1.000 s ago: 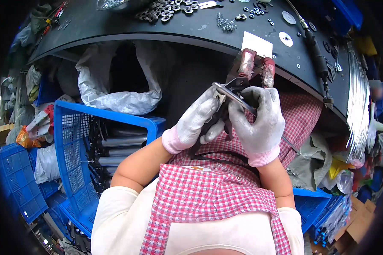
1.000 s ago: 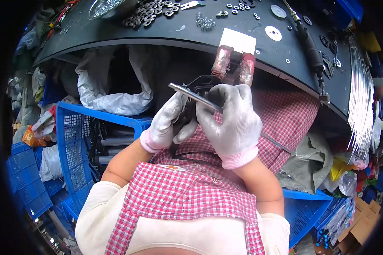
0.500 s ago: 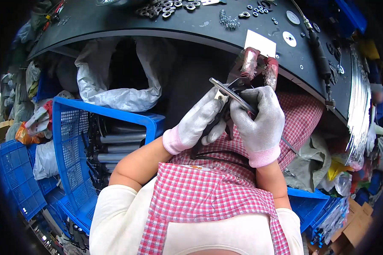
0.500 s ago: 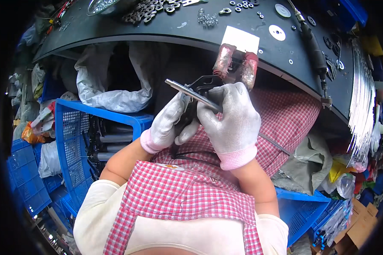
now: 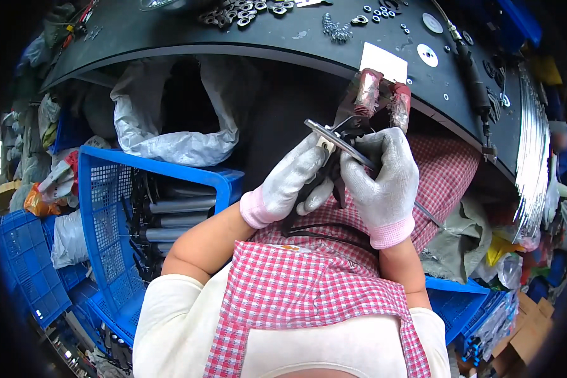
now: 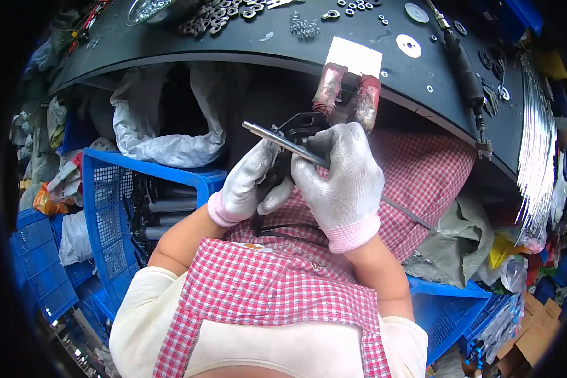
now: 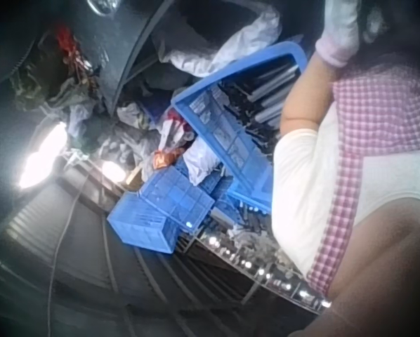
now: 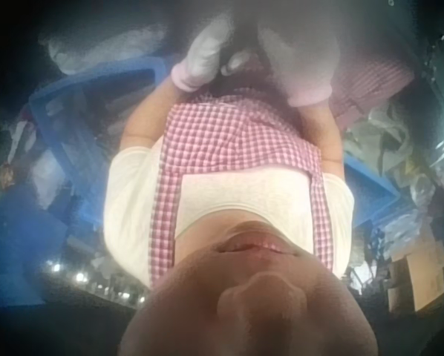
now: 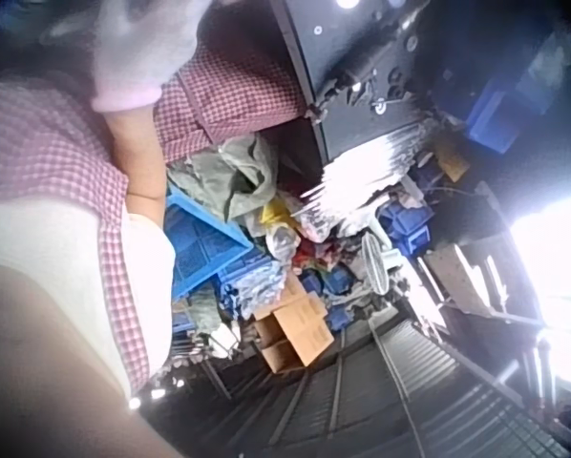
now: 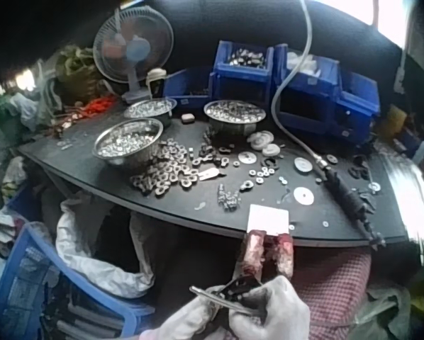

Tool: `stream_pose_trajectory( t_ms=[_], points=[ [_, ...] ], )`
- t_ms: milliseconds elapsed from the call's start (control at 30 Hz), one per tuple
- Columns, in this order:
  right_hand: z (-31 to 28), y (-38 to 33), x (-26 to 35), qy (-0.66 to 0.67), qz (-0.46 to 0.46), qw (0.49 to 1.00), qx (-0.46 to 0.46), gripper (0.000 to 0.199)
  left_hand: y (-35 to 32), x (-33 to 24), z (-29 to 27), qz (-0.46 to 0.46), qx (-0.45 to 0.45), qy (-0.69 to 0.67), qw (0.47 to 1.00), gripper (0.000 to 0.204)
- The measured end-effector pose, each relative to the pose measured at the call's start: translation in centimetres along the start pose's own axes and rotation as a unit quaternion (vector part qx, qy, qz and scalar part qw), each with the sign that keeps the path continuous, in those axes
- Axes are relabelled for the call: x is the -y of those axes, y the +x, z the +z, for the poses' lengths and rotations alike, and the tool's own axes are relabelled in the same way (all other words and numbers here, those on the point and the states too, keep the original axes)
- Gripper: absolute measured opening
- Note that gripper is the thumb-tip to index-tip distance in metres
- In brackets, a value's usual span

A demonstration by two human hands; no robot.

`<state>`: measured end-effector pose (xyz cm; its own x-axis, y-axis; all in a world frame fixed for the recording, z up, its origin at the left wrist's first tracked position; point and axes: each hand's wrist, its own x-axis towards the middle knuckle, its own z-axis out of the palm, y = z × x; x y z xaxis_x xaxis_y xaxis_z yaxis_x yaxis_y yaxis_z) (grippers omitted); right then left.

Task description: The recorder assembles the various metal and plastic components of a manual caulking gun at an industrial workbench.

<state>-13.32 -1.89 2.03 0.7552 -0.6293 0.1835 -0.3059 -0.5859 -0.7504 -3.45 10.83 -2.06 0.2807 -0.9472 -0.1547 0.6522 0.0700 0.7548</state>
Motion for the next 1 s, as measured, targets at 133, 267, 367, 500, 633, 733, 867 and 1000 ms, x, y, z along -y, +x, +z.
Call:
stream_pose_trajectory(
  t_ms=[133,267,367,500,633,733,867,1000],
  points=[
    [0.0,0.1,-0.2,-0.026,-0.014,1.0,0.008,0.019,0.1,0.1,-0.4,-0.004,0.002,-0.002,1.0,0.053],
    [-0.8,0.7,-0.9,0.051,-0.124,0.991,-0.029,0.034,0.3,0.2,-0.7,0.001,0.0,-0.038,0.999,0.061],
    [-2.8,0.3,-2.9,0.039,-0.159,0.985,-0.047,0.034,0.3,0.2,-1.2,0.007,0.005,-0.086,0.996,0.064],
    [-4.4,0.4,-4.9,-0.005,-0.208,0.977,-0.034,0.037,0.0,-0.1,-2.2,0.026,0.074,-0.236,0.969,0.057],
    [-4.4,-1.4,-5.5,0.078,-0.141,0.986,0.034,0.035,0.0,-0.8,-2.8,0.065,0.139,-0.32,0.935,0.056],
    [-4.8,-1.7,-4.8,0.08,-0.124,0.988,0.034,0.03,0.0,-0.9,-3.0,0.064,0.188,-0.365,0.909,0.057],
    [-6.2,-1.7,-3.6,-0.005,-0.113,0.991,0.064,0.025,-0.7,-1.1,-2.7,0.05,0.215,-0.407,0.886,0.058],
    [-7.1,-1.3,-3.2,-0.019,-0.146,0.985,0.086,0.025,-1.8,-1.1,-1.5,-0.015,0.107,-0.366,0.924,0.055]
  ],
)
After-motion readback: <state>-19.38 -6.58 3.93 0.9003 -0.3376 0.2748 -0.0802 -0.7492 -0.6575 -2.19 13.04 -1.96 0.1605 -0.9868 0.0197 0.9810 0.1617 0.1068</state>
